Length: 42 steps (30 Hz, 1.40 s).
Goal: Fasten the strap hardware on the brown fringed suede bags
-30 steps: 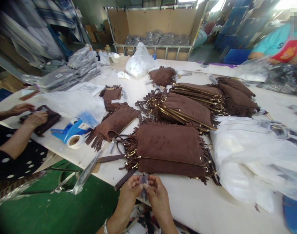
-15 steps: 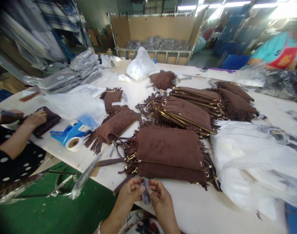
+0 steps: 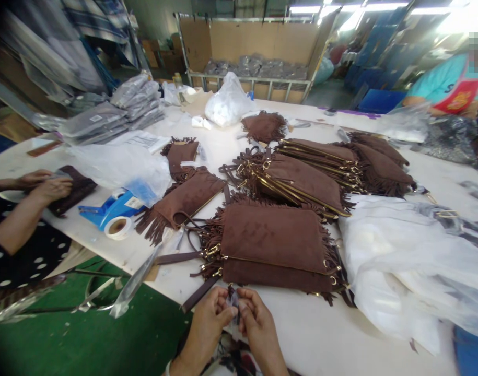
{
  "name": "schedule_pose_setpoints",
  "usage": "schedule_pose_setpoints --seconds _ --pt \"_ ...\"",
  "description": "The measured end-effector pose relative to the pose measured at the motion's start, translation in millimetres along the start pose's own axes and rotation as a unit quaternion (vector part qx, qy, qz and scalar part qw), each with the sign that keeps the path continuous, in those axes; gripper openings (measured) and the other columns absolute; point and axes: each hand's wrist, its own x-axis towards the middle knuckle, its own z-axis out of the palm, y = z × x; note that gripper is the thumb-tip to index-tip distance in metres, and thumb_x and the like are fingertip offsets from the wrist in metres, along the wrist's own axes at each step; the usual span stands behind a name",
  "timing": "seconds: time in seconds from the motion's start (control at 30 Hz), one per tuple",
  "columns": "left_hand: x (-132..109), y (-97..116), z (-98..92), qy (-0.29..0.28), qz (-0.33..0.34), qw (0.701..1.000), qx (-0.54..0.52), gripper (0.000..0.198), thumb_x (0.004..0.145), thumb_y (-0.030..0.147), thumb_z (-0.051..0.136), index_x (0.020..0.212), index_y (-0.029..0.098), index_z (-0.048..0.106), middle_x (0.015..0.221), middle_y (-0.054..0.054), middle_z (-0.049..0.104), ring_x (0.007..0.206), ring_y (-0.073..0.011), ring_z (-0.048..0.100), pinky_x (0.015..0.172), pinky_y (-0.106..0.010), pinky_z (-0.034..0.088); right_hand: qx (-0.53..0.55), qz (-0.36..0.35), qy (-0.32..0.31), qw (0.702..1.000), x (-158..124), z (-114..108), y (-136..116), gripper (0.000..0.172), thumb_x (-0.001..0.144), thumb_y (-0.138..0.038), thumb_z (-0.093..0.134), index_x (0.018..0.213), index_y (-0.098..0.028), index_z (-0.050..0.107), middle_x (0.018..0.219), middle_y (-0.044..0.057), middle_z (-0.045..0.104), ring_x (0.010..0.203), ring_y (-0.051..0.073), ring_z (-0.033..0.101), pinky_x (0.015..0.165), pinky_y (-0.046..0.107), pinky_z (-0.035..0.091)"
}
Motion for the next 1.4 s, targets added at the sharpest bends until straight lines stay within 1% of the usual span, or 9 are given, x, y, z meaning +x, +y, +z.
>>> schedule_pose_setpoints --seconds 0.27,0.43,0.63,0.77,0.97,1.03,1.2,1.3,1.4 --pt "-10 -1 -13.4 0.000 0.037 0.999 0.011 0.032 0.080 0.025 0.059 0.112 0.023 0.054 0.078 0.001 0.064 0.072 -0.0180 0.060 0.070 -0.027 0.042 -0.027 -0.006 -0.046 0.999 -2 4 -1 0.046 0.086 -0.058 0.050 0.110 -0.018 0.054 0.059 -0.006 0.048 0.049 0.010 0.042 0.048 0.021 0.033" --pt "-13 -2 -16.6 -0.062 0.045 0.997 -0.031 0.015 0.086 0.033 0.055 0.091 0.022 0.063 0.087 -0.003 0.068 0.081 -0.0188 0.061 0.074 -0.026 0.043 -0.008 0.004 -0.059 0.998 -4 8 -4 0.037 0.084 -0.051 0.056 0.103 -0.019 0.056 0.062 -0.006 0.048 0.046 0.007 0.036 0.044 0.020 0.027" --pt "-3 7 -31.0 -0.166 0.024 0.983 -0.075 0.016 0.082 0.021 0.052 0.093 0.022 0.064 0.080 -0.001 0.065 0.072 -0.0161 0.059 0.067 -0.024 0.043 0.015 0.018 -0.055 0.998 -4 8 -8 0.037 0.081 -0.051 0.060 0.098 -0.017 0.058 0.062 -0.006 0.050 0.047 0.006 0.037 0.044 0.019 0.027" --pt "9 17 -45.9 -0.211 0.060 0.976 0.004 0.015 0.083 0.022 0.048 0.085 0.022 0.063 0.076 -0.001 0.065 0.072 -0.0173 0.060 0.067 -0.025 0.042 0.027 0.030 -0.041 0.998 -2 7 -8 0.040 0.078 -0.053 0.063 0.093 -0.017 0.059 0.052 -0.008 0.045 0.042 0.006 0.034 0.042 0.019 0.026" --pt "16 28 -53.2 -0.210 0.121 0.958 0.153 0.016 0.088 0.025 0.042 0.083 0.023 0.057 0.073 -0.002 0.064 0.066 -0.0175 0.059 0.061 -0.025 0.041 0.013 0.039 -0.013 0.999 1 7 -8 0.044 0.074 -0.059 0.062 0.084 -0.017 0.060 0.043 -0.008 0.042 0.038 0.007 0.032 0.040 0.019 0.025" --pt "17 35 -54.0 -0.213 0.158 0.929 0.256 0.017 0.090 0.022 0.038 0.088 0.022 0.056 0.077 -0.004 0.065 0.065 -0.0183 0.060 0.060 -0.026 0.040 0.002 0.041 -0.015 0.999 3 7 -8 0.044 0.073 -0.061 0.062 0.081 -0.017 0.059 0.041 -0.008 0.042 0.037 0.007 0.032 0.039 0.020 0.025" --pt "22 43 -52.9 -0.208 0.237 0.811 0.492 0.026 0.083 0.007 0.034 0.097 0.019 0.052 0.091 -0.010 0.065 0.074 -0.0255 0.064 0.059 -0.032 0.040 -0.011 0.039 -0.018 0.999 7 7 -7 0.043 0.073 -0.061 0.060 0.075 -0.018 0.054 0.039 -0.008 0.041 0.035 0.007 0.032 0.039 0.020 0.024" --pt "24 39 -50.8 -0.195 0.254 0.806 0.498 0.025 0.088 0.010 0.030 0.101 0.020 0.050 0.091 -0.008 0.063 0.075 -0.0236 0.064 0.060 -0.031 0.040 -0.007 0.037 -0.011 0.999 7 8 -8 0.040 0.076 -0.058 0.059 0.075 -0.018 0.054 0.040 -0.007 0.044 0.036 0.008 0.034 0.040 0.020 0.025" --pt "24 32 -48.7 -0.179 0.242 0.834 0.463 0.024 0.089 0.010 0.029 0.098 0.020 0.049 0.093 -0.008 0.063 0.076 -0.0213 0.063 0.061 -0.030 0.039 -0.003 0.029 -0.002 1.000 7 10 -11 0.038 0.078 -0.056 0.057 0.074 -0.018 0.055 0.041 -0.006 0.046 0.037 0.008 0.035 0.042 0.021 0.027"
